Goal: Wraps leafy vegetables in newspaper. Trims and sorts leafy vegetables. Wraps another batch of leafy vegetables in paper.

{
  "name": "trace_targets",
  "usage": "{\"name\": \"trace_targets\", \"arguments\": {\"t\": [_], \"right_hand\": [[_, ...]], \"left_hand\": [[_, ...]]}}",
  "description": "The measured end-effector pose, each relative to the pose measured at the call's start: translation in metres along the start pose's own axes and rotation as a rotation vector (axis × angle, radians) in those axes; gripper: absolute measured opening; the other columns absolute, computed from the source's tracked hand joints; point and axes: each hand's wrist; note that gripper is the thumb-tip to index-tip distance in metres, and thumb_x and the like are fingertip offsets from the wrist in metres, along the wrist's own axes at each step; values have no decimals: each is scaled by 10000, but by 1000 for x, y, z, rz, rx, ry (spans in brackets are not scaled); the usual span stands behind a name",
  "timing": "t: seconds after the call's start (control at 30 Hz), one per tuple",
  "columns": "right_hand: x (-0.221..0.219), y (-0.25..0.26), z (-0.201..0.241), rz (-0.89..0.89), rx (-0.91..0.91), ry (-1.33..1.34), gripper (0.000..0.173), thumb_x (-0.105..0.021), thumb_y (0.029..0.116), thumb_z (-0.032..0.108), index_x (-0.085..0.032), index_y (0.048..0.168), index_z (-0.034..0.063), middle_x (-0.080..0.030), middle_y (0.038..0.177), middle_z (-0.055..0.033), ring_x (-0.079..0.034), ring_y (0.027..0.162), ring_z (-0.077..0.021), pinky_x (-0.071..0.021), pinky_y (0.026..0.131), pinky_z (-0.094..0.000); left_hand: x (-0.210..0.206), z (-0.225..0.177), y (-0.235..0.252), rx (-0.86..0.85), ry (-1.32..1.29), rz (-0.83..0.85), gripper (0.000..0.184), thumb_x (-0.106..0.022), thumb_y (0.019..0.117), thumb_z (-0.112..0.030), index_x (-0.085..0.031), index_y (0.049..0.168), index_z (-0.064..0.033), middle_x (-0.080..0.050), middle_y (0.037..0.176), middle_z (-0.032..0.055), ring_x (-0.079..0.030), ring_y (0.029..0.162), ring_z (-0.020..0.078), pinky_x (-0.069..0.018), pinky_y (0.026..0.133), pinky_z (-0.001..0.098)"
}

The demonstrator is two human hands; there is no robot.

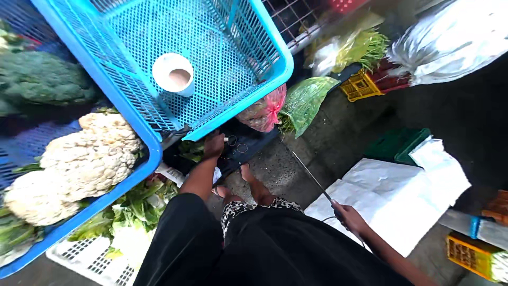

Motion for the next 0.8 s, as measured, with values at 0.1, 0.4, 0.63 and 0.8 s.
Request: {"name": "trace_targets", "arguments": {"t": [0.1,0.4,0.63,0.8], "right_hand": [[-5,9,29,20,32,-78,721,-382,1042,655,-653,834,20,-561,689,-104,-533,598,-231,-474,596,-465],[-34,-2,150,23,330,-446,854,-371,989,752,-695,1020,-37,-673,967,-270,-658,936,-427,-505,847,-652],[-126,-60,232,106,597,-688,824,-408,980,749,-703,1054,-17,-669,953,-262,-648,895,-422,-497,823,-656],[-222,-142,265,250,860,-777,742,-343,1055,635,-689,953,-14,-652,881,-214,-639,856,-377,-491,819,-631]], "left_hand": [[50,-15,-37,195,-243,-218,320,-553,1048,-344,-696,1293,-197,-652,1362,117,-642,1207,368,-515,982,628],[142,-27,-254,124,-1531,-808,171,-769,876,-91,-701,1000,4,-703,845,75,-673,765,141,-584,723,323],[137,45,-400,20,-1886,-813,201,-534,1041,-144,-593,1132,25,-732,988,180,-717,924,264,-591,883,447],[96,88,-460,228,-1749,-822,166,-581,1041,-137,-582,1115,12,-678,898,118,-684,819,207,-601,794,403]]}}
Point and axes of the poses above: each hand's wrist, its own y-axis towards the middle knuckle, its own x-axis out of the back of the hand, z = x × y
